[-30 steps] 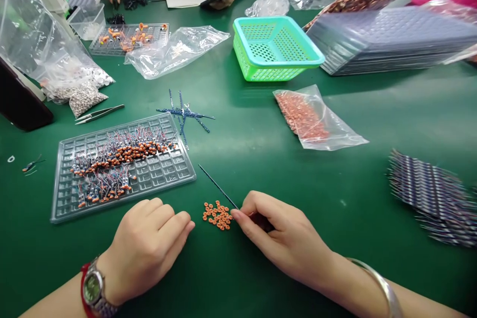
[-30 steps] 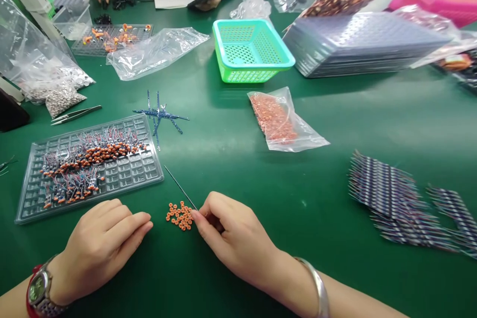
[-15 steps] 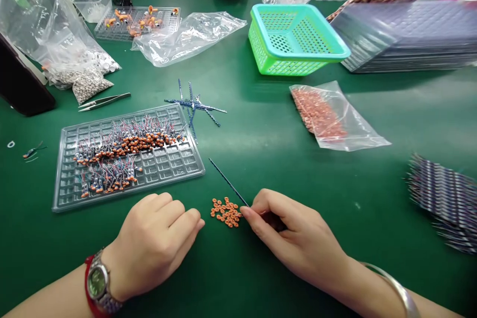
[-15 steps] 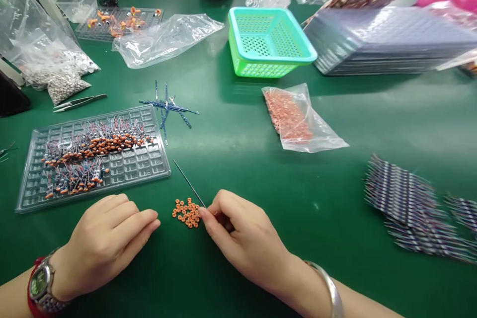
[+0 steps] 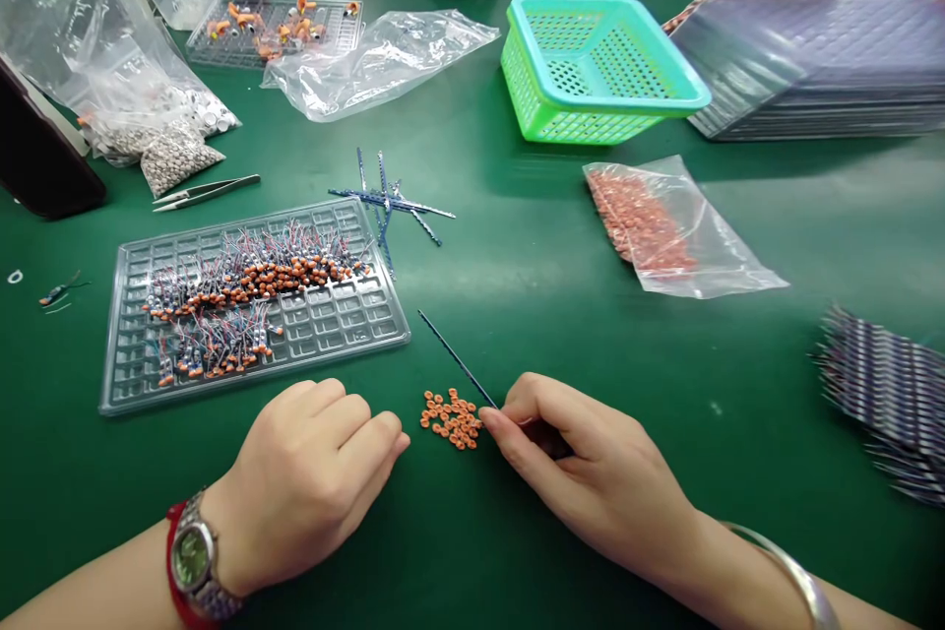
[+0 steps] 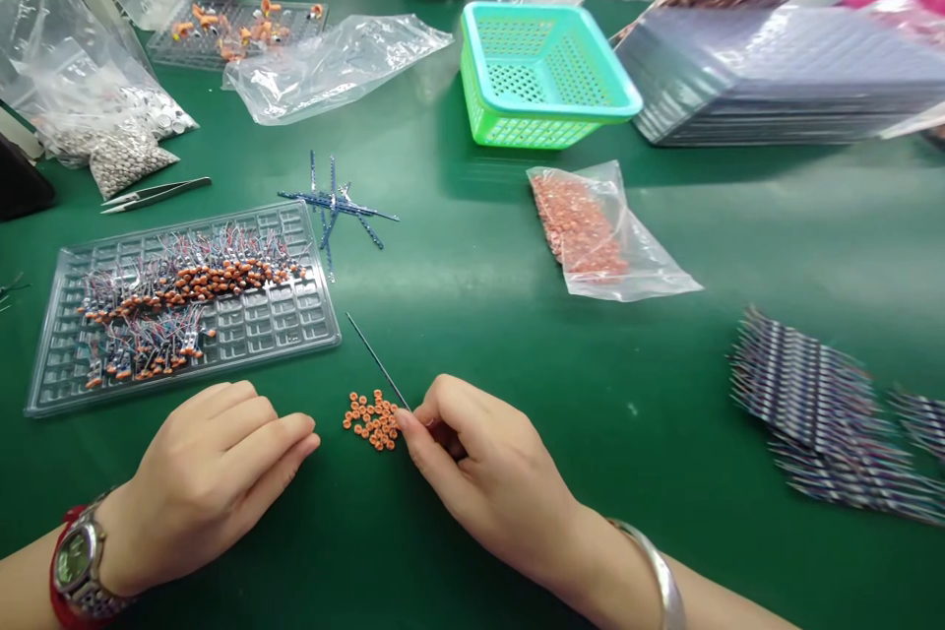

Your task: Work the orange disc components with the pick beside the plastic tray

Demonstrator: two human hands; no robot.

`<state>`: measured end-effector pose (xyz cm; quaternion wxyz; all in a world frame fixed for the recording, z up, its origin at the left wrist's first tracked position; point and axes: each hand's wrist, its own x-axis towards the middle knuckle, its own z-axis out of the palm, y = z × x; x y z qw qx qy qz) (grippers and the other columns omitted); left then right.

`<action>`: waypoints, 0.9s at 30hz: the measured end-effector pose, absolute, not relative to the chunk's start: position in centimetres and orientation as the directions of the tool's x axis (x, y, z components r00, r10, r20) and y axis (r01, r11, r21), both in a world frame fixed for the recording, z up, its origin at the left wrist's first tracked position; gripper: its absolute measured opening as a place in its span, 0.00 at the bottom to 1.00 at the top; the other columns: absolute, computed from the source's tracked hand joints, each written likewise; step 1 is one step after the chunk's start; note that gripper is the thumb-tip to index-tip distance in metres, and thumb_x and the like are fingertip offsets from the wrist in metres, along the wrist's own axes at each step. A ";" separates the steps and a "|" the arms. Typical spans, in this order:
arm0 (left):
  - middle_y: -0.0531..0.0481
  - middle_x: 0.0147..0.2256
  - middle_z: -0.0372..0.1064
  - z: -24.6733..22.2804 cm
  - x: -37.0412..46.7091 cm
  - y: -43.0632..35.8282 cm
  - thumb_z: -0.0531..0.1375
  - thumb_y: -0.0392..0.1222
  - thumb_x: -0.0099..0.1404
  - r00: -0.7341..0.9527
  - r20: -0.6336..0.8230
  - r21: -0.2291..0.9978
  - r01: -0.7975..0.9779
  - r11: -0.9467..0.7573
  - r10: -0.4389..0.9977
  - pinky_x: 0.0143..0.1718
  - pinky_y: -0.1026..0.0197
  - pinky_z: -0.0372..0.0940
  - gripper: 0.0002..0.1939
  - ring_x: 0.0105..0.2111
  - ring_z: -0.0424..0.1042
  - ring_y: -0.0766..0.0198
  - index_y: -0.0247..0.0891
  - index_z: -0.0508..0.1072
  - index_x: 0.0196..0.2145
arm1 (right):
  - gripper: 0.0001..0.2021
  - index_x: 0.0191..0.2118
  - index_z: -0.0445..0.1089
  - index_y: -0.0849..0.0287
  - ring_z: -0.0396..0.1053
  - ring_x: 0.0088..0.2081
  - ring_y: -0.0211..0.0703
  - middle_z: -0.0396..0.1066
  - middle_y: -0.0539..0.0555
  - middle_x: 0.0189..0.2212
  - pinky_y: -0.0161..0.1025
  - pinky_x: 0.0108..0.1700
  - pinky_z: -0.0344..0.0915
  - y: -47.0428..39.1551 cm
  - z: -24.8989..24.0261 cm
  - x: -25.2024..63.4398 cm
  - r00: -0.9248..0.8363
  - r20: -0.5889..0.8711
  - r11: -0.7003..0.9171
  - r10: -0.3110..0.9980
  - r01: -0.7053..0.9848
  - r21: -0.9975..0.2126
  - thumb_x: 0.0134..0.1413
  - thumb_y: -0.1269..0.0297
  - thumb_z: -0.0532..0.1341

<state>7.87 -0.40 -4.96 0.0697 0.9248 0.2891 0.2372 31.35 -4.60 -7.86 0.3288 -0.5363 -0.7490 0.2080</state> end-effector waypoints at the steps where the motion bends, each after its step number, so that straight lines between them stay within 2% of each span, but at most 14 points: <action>1: 0.52 0.22 0.66 -4.9 7.8 -0.4 0.59 0.32 0.64 0.721 0.397 0.266 0.502 -0.823 0.568 0.24 0.58 0.54 0.04 0.23 0.55 0.65 0.33 0.74 0.32 | 0.12 0.28 0.57 0.54 0.55 0.19 0.35 0.56 0.44 0.20 0.33 0.21 0.54 -4.6 -7.9 31.3 -0.208 0.267 0.336 0.941 0.668 -0.664 0.63 0.72 0.56; 19: 0.53 0.22 0.64 -5.0 7.8 -0.5 0.58 0.32 0.65 0.726 0.390 0.266 0.500 -0.824 0.567 0.25 0.59 0.53 0.05 0.23 0.55 0.65 0.34 0.74 0.33 | 0.12 0.27 0.58 0.54 0.56 0.18 0.35 0.58 0.44 0.20 0.34 0.21 0.55 -4.8 -7.8 31.3 -0.204 0.245 0.317 0.948 0.688 -0.653 0.64 0.70 0.55; 27: 0.53 0.21 0.64 -4.9 7.9 -0.4 0.58 0.33 0.65 0.724 0.392 0.268 0.501 -0.823 0.568 0.25 0.59 0.53 0.05 0.23 0.55 0.65 0.34 0.74 0.33 | 0.12 0.28 0.56 0.53 0.55 0.18 0.35 0.56 0.44 0.20 0.35 0.20 0.54 -4.8 -7.8 31.2 -0.247 0.257 0.355 0.934 0.712 -0.606 0.64 0.71 0.54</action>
